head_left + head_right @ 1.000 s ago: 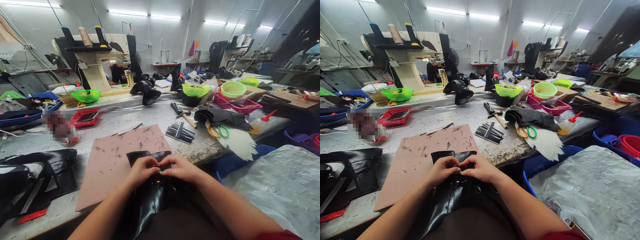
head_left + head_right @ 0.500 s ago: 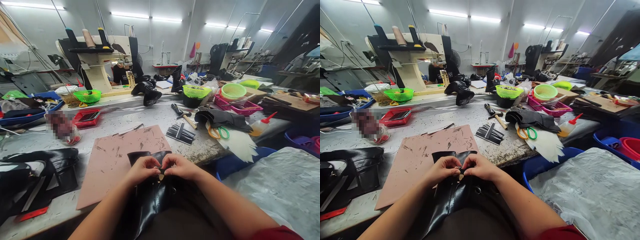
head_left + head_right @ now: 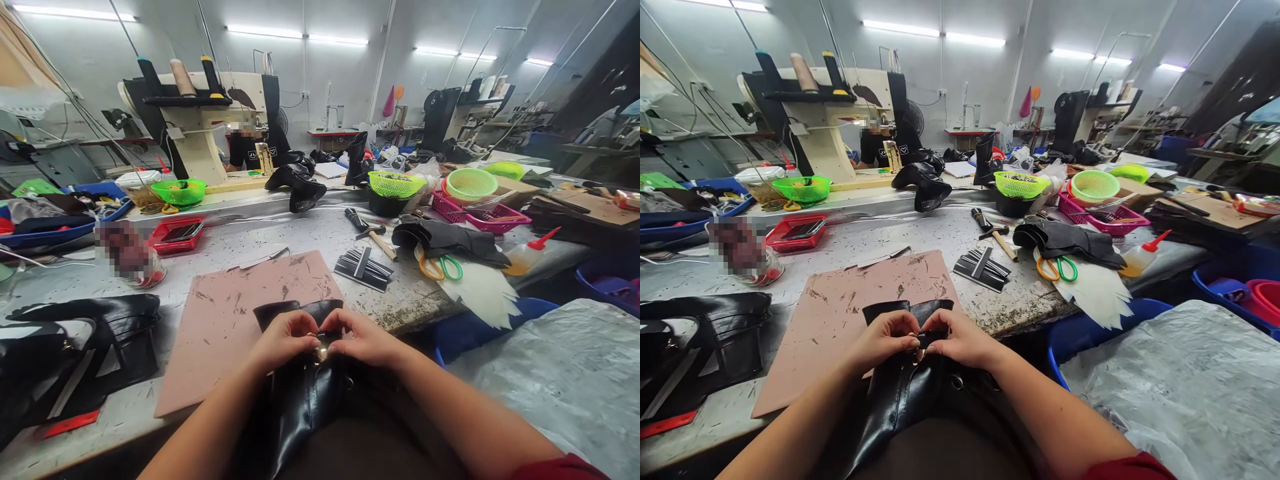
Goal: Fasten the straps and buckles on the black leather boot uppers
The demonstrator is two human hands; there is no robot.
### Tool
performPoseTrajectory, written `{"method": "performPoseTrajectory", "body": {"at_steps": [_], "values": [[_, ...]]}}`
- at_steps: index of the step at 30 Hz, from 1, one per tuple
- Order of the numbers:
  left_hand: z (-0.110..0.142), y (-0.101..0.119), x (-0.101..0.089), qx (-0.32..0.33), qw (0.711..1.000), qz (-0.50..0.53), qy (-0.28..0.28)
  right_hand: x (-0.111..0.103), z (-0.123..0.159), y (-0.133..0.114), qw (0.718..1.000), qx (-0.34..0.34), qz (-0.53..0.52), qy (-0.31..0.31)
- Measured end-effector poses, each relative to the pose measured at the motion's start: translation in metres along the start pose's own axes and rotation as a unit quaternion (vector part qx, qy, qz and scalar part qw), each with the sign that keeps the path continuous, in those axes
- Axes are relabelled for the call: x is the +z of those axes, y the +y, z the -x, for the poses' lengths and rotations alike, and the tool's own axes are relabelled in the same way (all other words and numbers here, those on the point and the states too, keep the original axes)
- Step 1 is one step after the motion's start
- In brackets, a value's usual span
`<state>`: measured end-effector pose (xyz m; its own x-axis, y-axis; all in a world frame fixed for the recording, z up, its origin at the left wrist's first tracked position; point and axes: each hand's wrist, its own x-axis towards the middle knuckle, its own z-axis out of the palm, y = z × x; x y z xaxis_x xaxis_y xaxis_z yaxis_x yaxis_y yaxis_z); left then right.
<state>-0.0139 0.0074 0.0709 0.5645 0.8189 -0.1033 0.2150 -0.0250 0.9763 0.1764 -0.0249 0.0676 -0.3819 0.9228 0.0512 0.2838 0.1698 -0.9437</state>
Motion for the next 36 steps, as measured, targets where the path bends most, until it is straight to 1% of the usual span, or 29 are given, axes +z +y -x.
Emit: {"method": "performPoseTrajectory", "body": {"at_steps": [3,5,6,11,13,16,19,21,24,26,28,30,34,36], "values": [[-0.001,0.000,-0.004,-0.042,0.998,0.032,-0.045,0.003,-0.003,0.005,0.999,-0.004,-0.049,0.003],[-0.002,0.000,-0.006,-0.059,0.995,0.052,-0.065,0.004,-0.004,0.006,0.999,-0.012,-0.048,0.002],[-0.002,0.000,-0.007,-0.060,0.994,0.058,-0.066,0.004,-0.004,0.005,0.999,-0.011,-0.046,0.005],[-0.003,-0.001,-0.007,-0.047,0.996,0.055,-0.052,0.005,-0.004,-0.002,0.998,0.013,-0.037,0.040],[-0.004,-0.001,-0.006,-0.051,0.997,0.045,-0.048,0.007,-0.005,-0.001,0.999,-0.002,-0.036,0.038],[-0.004,-0.001,-0.006,-0.055,0.997,0.021,-0.040,0.009,-0.005,0.003,0.997,-0.042,-0.054,0.044],[-0.004,0.002,-0.006,-0.046,0.998,0.008,-0.042,0.008,-0.005,0.007,0.993,-0.043,-0.096,0.061],[-0.003,0.004,-0.006,-0.038,0.998,0.007,-0.045,0.005,-0.005,0.007,0.994,-0.037,-0.093,0.043],[-0.001,0.008,-0.003,-0.030,0.999,0.006,-0.035,-0.001,-0.005,0.001,1.000,-0.020,-0.010,-0.012],[0.000,0.010,-0.002,-0.026,0.999,-0.002,-0.024,-0.003,-0.005,-0.005,0.999,-0.001,0.033,-0.028],[0.000,0.009,-0.002,-0.025,1.000,-0.006,-0.018,-0.002,-0.006,-0.010,0.999,0.019,0.034,-0.023],[0.000,0.008,-0.003,-0.033,0.999,0.010,-0.022,0.002,-0.007,-0.013,0.999,0.033,0.007,-0.008],[0.000,0.007,-0.006,-0.038,0.998,0.030,-0.039,0.005,-0.006,-0.013,0.999,0.028,-0.027,0.022],[0.001,0.009,-0.004,-0.028,0.998,0.025,-0.042,0.004,-0.005,-0.012,1.000,0.024,-0.010,0.007]]}}
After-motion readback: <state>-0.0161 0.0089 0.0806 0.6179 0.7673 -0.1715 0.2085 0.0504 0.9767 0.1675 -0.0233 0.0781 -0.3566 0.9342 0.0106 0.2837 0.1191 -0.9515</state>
